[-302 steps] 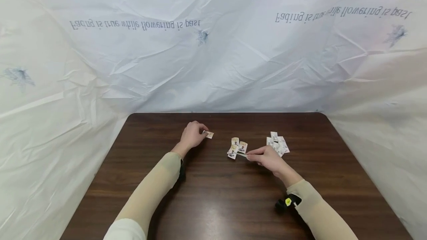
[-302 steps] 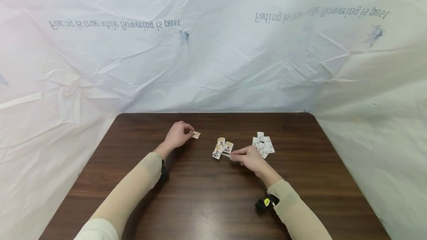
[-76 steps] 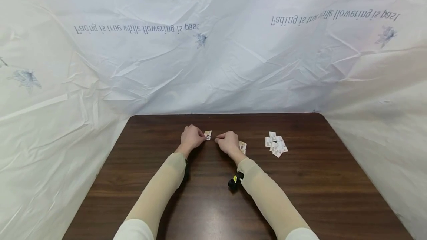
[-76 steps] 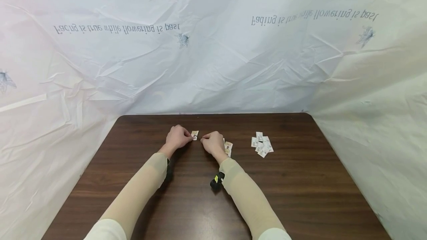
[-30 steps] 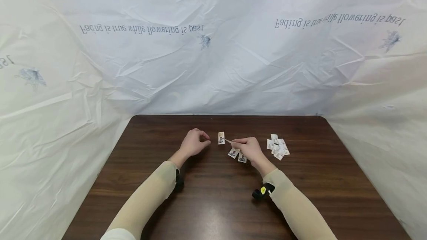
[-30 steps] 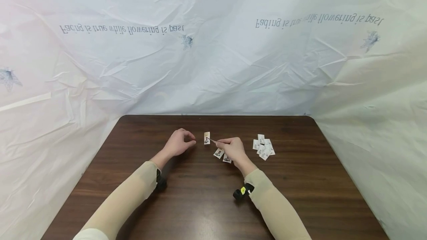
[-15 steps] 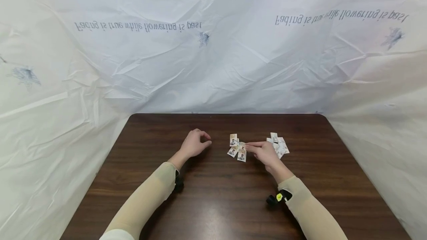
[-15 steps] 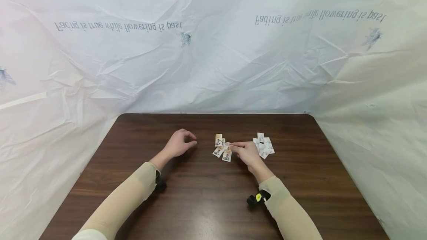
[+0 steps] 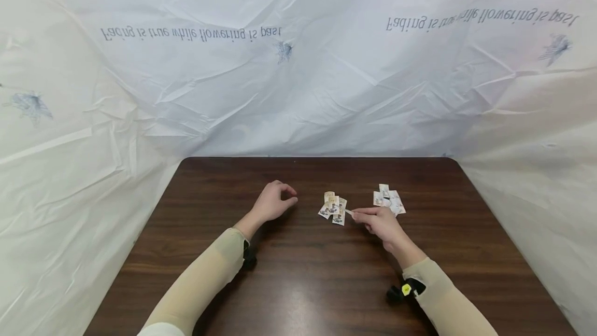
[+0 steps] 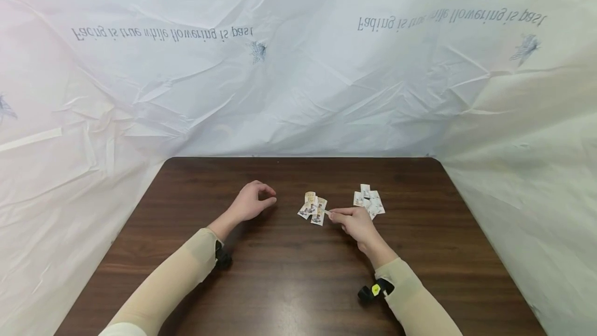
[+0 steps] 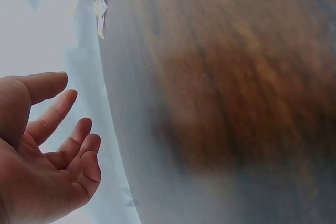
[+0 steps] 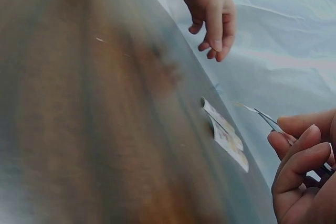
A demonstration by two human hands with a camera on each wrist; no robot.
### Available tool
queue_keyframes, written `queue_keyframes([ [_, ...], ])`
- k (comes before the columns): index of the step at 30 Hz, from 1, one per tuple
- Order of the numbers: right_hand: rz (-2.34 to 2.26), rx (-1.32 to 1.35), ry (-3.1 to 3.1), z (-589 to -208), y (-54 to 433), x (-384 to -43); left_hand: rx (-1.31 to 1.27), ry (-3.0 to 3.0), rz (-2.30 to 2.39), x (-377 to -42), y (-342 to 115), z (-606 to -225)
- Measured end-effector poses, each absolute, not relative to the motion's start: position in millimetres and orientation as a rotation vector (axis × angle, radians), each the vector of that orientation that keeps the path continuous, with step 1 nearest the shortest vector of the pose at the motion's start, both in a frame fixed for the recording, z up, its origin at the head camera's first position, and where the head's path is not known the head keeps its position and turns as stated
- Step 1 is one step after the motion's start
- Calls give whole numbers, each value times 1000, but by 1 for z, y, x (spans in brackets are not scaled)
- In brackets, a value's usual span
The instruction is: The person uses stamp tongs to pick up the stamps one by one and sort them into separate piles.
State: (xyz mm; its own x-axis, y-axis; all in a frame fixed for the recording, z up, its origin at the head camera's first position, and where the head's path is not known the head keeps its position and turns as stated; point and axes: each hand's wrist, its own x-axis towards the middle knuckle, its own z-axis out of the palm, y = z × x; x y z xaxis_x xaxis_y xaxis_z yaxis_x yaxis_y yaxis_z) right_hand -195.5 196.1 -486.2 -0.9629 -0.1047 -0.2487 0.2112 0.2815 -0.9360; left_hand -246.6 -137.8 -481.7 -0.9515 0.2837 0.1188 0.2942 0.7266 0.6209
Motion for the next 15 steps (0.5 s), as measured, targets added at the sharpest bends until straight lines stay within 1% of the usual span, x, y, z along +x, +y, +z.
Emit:
queue_keyframes([
  [7,-1706,72,2266,-492,195,-182,-487,-2902,-1052,-247,-140,-482],
  [15,-1722,70,2244,-497,192,-177,-498,-2893,-1075,-245,-141,-482],
])
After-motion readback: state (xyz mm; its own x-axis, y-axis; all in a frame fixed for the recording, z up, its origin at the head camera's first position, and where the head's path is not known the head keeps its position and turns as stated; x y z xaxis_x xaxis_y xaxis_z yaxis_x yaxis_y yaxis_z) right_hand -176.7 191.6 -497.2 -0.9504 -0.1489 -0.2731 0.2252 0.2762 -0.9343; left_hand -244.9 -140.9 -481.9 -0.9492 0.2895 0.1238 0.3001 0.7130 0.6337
